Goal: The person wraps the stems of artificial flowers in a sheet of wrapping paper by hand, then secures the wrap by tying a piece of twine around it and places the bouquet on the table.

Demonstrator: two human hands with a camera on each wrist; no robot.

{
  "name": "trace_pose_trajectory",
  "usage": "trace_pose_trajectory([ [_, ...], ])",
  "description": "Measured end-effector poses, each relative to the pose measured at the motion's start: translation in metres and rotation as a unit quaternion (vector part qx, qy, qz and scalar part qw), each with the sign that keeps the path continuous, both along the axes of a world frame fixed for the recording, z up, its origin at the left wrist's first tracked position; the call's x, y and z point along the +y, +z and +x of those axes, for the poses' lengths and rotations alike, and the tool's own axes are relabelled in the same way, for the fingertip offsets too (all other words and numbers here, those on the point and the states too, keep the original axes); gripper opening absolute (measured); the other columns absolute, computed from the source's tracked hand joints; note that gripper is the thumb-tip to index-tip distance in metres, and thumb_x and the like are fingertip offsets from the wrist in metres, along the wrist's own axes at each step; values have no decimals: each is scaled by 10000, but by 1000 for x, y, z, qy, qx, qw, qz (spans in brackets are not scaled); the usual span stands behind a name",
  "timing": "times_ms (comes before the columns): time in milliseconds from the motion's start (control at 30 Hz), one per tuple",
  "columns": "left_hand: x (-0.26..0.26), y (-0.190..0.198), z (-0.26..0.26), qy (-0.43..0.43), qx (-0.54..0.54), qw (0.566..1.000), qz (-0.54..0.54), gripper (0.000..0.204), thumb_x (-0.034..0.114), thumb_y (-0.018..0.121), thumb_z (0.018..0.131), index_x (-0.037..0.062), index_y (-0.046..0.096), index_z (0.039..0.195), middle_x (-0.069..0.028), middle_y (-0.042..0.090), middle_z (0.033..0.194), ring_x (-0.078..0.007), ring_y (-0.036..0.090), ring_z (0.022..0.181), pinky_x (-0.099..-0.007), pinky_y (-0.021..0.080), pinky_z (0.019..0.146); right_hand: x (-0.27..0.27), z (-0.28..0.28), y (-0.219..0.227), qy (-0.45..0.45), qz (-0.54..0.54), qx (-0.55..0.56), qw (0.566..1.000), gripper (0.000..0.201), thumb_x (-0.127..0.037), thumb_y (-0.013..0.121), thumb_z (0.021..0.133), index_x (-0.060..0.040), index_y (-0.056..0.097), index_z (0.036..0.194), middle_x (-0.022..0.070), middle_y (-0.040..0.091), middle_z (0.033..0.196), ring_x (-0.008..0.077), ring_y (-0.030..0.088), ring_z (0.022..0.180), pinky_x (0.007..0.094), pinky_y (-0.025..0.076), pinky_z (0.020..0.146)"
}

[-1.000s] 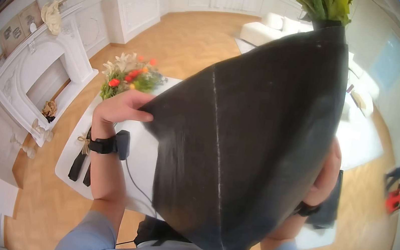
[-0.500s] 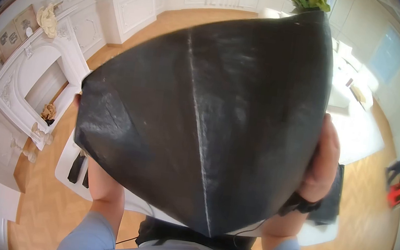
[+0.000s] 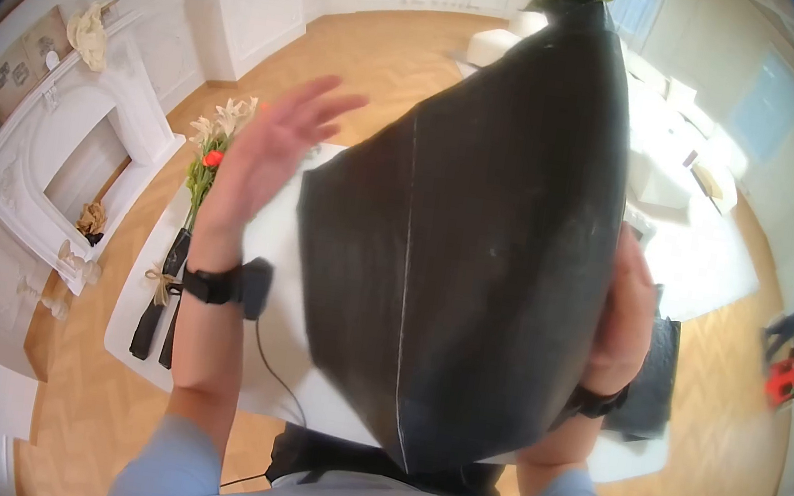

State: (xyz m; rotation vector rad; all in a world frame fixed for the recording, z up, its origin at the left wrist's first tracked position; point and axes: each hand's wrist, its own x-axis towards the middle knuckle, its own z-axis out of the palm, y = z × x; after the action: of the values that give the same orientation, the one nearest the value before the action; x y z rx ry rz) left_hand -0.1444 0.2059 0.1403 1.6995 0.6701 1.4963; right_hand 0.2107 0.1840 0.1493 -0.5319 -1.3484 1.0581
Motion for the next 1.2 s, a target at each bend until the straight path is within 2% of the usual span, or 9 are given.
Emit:
trace_pose_trajectory([
  [67,14,3,13,-106,-105,989,10,733,465,627,944,26,414,1492,-164,561,1423,-224,495,1329,-389,305,1141,-1,-3,2,22,1,-10,1000,417,-264,590,1029,65,608,1284,100,703,1136,136,653,996,251,494,882],
  [300,71,-27,26,-186,95,978,-1,990,643,711,811,8,395,1502,-107,546,1416,-213,495,1324,-390,318,1146,-3,-1,9,135,-154,75,976,414,-257,588,1031,65,604,1291,96,703,1133,134,656,999,256,504,879],
  [500,74,-26,35,-272,229,916,-185,783,301,838,758,-13,530,1405,-73,610,1342,-138,530,1247,-300,394,1087,-5,-2,12,122,-143,85,978,421,-266,593,1028,64,606,1290,90,701,1137,135,651,1012,256,500,888],
  [667,98,-70,6,-387,396,830,-71,854,179,951,623,-38,559,1350,-85,620,1328,-132,543,1206,-296,440,1032,0,-3,9,13,-8,-23,1000,417,-274,594,1029,54,617,1284,72,699,1124,111,638,999,242,485,882],
  [767,45,-58,9,-432,184,864,-178,803,123,941,626,-61,569,1314,-90,656,1272,-150,600,1137,-322,483,984,-2,-11,15,-8,-82,24,996,424,-291,586,1033,50,620,1283,64,698,1116,98,632,995,238,483,872],
  [867,2,-74,-34,-287,19,930,-229,824,62,935,601,-97,552,1313,-132,657,1263,-213,633,1115,-339,504,958,7,-4,15,35,-137,40,989,429,-303,575,1038,47,622,1282,60,698,1116,94,631,997,234,482,870],
  [967,-21,-108,-91,-274,-210,914,-212,728,85,828,710,-106,521,1343,-198,622,1301,-272,625,1150,-352,488,994,10,-10,15,36,-145,35,988,429,-304,567,1042,48,622,1281,51,694,1124,93,624,1006,225,474,884],
  [1033,-10,-118,-123,-389,-163,894,-150,569,185,632,890,-103,499,1362,-172,631,1276,-277,606,1186,-374,467,1029,12,-14,14,31,-151,10,988,422,-295,561,1045,48,621,1283,44,691,1130,89,617,1013,222,469,893],
  [1200,-5,-117,-138,-373,-178,895,-168,552,205,610,908,-80,500,1368,-159,628,1243,-272,603,1167,-376,466,1017,7,-39,13,95,-154,-32,983,407,-279,534,1059,43,615,1295,30,681,1153,78,600,1035,215,456,913],
])
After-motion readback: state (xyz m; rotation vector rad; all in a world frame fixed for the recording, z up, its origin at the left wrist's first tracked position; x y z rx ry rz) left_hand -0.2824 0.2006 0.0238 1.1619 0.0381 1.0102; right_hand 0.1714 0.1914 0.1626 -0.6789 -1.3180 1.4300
